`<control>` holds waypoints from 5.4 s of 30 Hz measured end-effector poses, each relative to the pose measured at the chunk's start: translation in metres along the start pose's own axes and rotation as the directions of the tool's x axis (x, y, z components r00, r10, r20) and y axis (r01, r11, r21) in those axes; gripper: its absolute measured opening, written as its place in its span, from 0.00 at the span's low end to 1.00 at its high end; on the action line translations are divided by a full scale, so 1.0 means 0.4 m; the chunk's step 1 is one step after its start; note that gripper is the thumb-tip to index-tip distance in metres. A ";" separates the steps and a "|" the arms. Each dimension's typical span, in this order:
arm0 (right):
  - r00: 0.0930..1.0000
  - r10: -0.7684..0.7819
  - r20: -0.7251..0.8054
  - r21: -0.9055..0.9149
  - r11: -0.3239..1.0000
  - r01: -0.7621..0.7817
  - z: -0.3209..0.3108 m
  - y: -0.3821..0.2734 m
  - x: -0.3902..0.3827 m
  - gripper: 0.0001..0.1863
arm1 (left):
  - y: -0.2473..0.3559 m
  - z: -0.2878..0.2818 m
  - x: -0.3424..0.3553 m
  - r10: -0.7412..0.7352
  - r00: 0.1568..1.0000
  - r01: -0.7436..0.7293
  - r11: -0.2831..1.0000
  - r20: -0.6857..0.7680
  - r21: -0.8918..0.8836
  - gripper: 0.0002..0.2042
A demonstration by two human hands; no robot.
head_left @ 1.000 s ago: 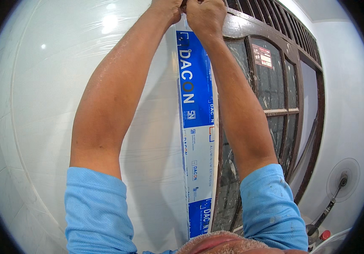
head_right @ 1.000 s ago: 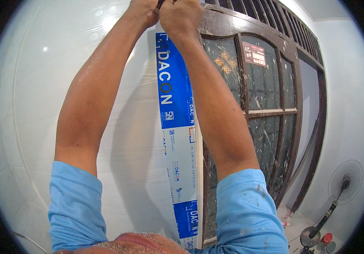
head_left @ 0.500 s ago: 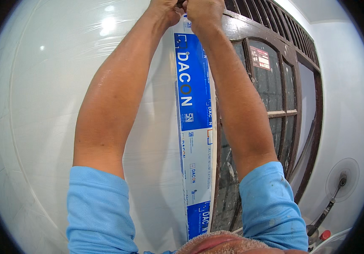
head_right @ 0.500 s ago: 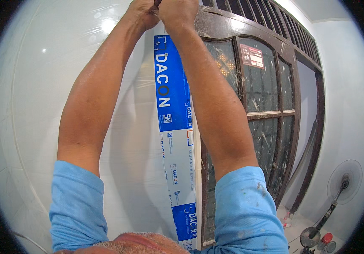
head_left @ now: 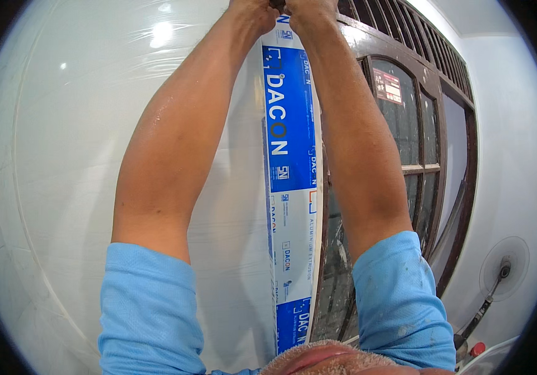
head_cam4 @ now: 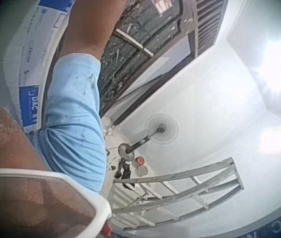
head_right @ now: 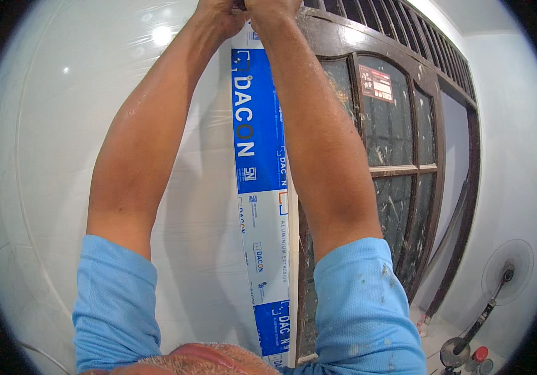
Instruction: The person installs aluminum profiles along the top of a doorway. They position the profile, drill pilot holes, and secure it with screws using a cordless drill and a hammer drill. The person also handles small metal parts and fasteners during the process.
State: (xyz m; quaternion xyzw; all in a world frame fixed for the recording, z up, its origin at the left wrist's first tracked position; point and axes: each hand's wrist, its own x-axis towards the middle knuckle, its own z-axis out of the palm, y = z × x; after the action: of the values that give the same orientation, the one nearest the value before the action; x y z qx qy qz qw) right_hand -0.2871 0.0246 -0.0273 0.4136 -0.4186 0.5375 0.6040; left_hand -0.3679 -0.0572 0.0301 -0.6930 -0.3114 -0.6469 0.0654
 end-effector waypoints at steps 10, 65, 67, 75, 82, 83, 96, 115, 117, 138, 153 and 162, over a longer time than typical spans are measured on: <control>0.961 -0.257 -0.105 -0.521 0.837 0.167 0.015 -0.017 -0.062 0.09 | -0.001 -0.014 -0.012 0.009 0.998 -0.018 0.988 -0.058 -0.152 0.11; 0.801 -0.598 0.039 -0.809 0.452 0.376 0.035 -0.018 -0.064 0.12 | 0.007 -0.022 -0.008 0.039 0.996 -0.048 0.992 -0.077 -0.113 0.13; 0.830 -0.557 0.015 -0.778 0.515 0.359 0.054 -0.031 -0.088 0.12 | 0.011 -0.067 0.004 0.000 0.999 -0.004 0.993 -0.038 -0.114 0.13; 0.811 -0.584 -0.018 -0.811 0.483 0.330 0.027 0.007 -0.026 0.13 | 0.008 0.050 -0.082 0.000 0.994 -0.016 0.989 -0.113 -0.146 0.13; 0.977 -0.206 0.063 -0.282 0.935 0.215 0.012 -0.011 -0.016 0.08 | 0.007 0.018 -0.056 -0.010 0.995 -0.007 0.986 -0.100 -0.165 0.13; 0.990 -0.022 0.139 -0.073 0.997 0.032 -0.002 -0.026 -0.007 0.06 | 0.007 0.017 -0.052 -0.023 0.996 0.007 0.984 -0.088 -0.176 0.13; 0.920 -0.355 0.165 -0.191 0.904 0.383 -0.023 0.009 -0.075 0.08 | -0.008 -0.008 -0.026 -0.059 0.998 0.064 0.985 0.033 -0.163 0.14; 0.802 -0.596 -0.023 -0.404 0.740 0.538 -0.011 0.086 -0.055 0.06 | -0.037 0.019 -0.015 -0.126 0.986 0.105 0.978 -0.111 -0.180 0.14; 0.814 -0.580 -0.032 -0.358 0.767 0.532 0.000 0.086 -0.058 0.06 | -0.031 0.008 -0.012 -0.127 0.983 0.101 0.978 -0.133 -0.183 0.14; 0.891 -0.453 -0.022 -0.370 0.832 0.414 -0.025 0.108 -0.037 0.05 | -0.020 0.026 0.005 -0.171 0.915 0.119 0.980 -0.365 -0.161 0.07; 0.995 -0.003 -0.101 -0.197 0.980 -0.017 -0.286 -0.047 -0.494 0.12 | -0.084 0.156 -0.611 0.127 0.904 -0.179 0.980 -0.408 -0.092 0.13; 0.352 0.638 -0.685 -0.684 -0.397 -0.612 -0.688 -0.464 -2.181 0.14 | -0.187 0.371 -1.975 -0.890 0.323 0.942 0.335 0.322 -0.018 0.13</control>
State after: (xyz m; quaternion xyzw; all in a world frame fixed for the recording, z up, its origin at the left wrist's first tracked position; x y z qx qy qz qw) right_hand -0.1482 0.0067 -0.9500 -0.3754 -0.8005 0.3783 0.2743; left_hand -0.2550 -0.1987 -0.7568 -0.4720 -0.5873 -0.5019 -0.4246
